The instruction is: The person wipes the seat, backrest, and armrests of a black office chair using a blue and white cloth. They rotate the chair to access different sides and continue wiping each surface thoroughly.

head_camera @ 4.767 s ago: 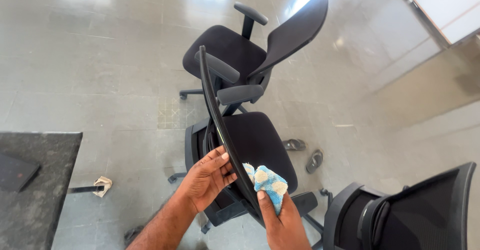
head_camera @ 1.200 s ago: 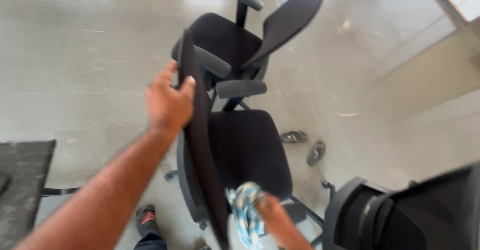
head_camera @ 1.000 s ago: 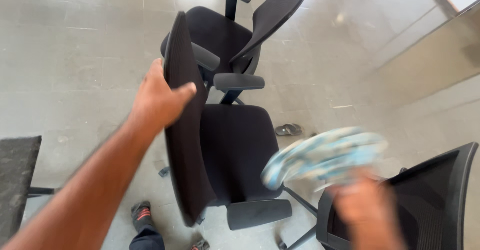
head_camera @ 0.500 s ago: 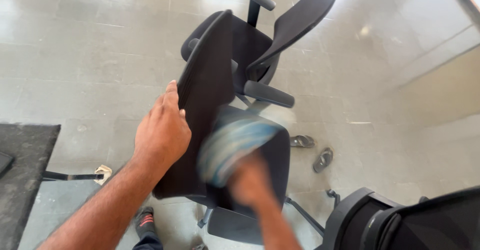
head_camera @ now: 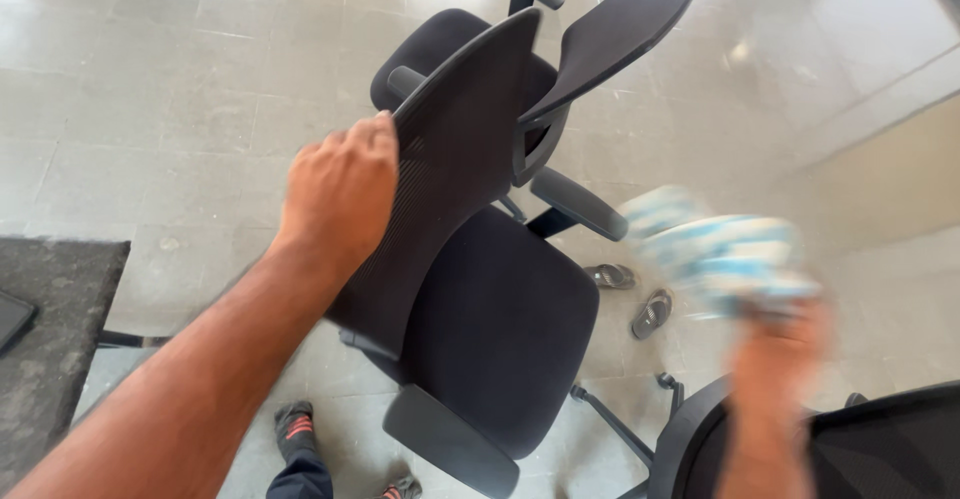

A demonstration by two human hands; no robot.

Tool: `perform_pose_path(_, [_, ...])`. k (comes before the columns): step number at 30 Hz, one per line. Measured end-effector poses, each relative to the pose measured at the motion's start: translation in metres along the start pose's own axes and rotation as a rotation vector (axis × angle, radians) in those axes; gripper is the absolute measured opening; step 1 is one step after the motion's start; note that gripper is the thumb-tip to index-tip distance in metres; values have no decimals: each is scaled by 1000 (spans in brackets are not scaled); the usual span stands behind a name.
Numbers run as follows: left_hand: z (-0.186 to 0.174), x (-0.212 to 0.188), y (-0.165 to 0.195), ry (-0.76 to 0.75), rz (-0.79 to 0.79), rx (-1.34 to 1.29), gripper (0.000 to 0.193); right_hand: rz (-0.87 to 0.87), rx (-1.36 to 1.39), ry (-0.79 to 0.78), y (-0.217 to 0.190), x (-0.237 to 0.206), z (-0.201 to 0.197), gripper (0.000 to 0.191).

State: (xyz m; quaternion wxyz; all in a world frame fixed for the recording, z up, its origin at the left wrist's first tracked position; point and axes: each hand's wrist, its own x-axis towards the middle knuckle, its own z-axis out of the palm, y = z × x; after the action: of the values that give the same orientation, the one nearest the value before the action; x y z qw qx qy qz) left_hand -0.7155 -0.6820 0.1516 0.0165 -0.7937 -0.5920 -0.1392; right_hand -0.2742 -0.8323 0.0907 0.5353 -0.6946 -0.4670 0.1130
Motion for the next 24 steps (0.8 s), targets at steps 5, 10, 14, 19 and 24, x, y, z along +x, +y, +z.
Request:
perform_pose_path(5, [14, -11, 20, 251, 229, 562, 64, -321, -237, 614, -11, -20, -13, 45])
perform_pose_path(10, [91, -127, 70, 116, 256, -90, 55, 66, -265, -93, 20, -92, 120, 40])
perform_pose_path(14, [162, -212, 71, -765, -119, -319, 95, 472, -549, -1106, 16, -177, 166, 50])
perform_pose_path(19, [198, -254, 46, -925, -11, -187, 102, 631, -520, -1153, 28, -204, 137, 52])
perform_pose_path(24, [195, -251, 37, -859, 60, -161, 99, 642, -350, -923, 52, -186, 100, 45])
